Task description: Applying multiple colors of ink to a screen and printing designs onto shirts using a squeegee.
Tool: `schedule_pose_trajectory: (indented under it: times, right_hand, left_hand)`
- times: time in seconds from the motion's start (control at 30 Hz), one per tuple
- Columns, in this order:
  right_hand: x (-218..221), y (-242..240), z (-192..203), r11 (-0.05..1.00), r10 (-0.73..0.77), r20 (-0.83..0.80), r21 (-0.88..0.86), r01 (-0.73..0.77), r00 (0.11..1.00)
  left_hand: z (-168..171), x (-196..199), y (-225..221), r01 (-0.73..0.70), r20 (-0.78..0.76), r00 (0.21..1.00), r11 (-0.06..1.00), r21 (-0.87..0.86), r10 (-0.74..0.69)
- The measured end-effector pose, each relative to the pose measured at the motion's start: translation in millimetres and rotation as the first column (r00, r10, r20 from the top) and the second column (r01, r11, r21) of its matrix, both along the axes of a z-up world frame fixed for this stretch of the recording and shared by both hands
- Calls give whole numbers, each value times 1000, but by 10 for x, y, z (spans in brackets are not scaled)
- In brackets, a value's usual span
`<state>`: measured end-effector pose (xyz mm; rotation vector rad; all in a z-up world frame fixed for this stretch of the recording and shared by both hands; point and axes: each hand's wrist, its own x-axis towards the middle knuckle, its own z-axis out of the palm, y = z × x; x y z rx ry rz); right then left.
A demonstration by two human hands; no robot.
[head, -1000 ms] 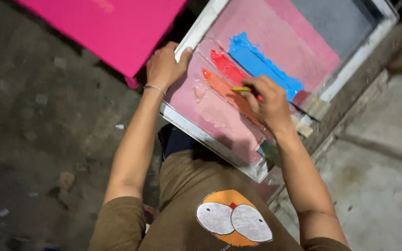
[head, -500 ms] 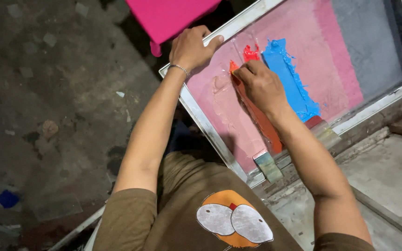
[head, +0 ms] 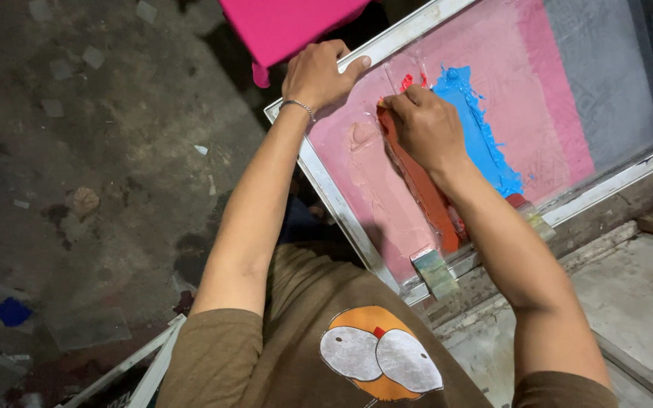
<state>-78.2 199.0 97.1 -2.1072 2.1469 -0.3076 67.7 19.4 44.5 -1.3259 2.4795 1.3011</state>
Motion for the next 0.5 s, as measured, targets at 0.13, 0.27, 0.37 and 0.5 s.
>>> schedule_pose_trajectory:
  times: [0.13, 0.27, 0.37, 0.5]
  right_hand:
    - [32, -42, 62, 995, -66, 113, 76, 58, 991]
    - [66, -71, 80, 991, -112, 80, 82, 106, 990]
    - [87, -90, 170, 979, -146, 108, 156, 129, 983]
    - [57, -33, 99, 969, -219, 103, 139, 204, 970]
  left_hand:
    - [19, 4, 4, -11, 15, 1000, 1000, 20, 10]
    - [-31, 0, 4, -2, -7, 1000, 1000, -5, 2]
    - [-2, -5, -12, -13, -9, 1000, 1000, 0, 13]
    - [33, 6, 3, -7, -2, 1000, 1000, 24, 7]
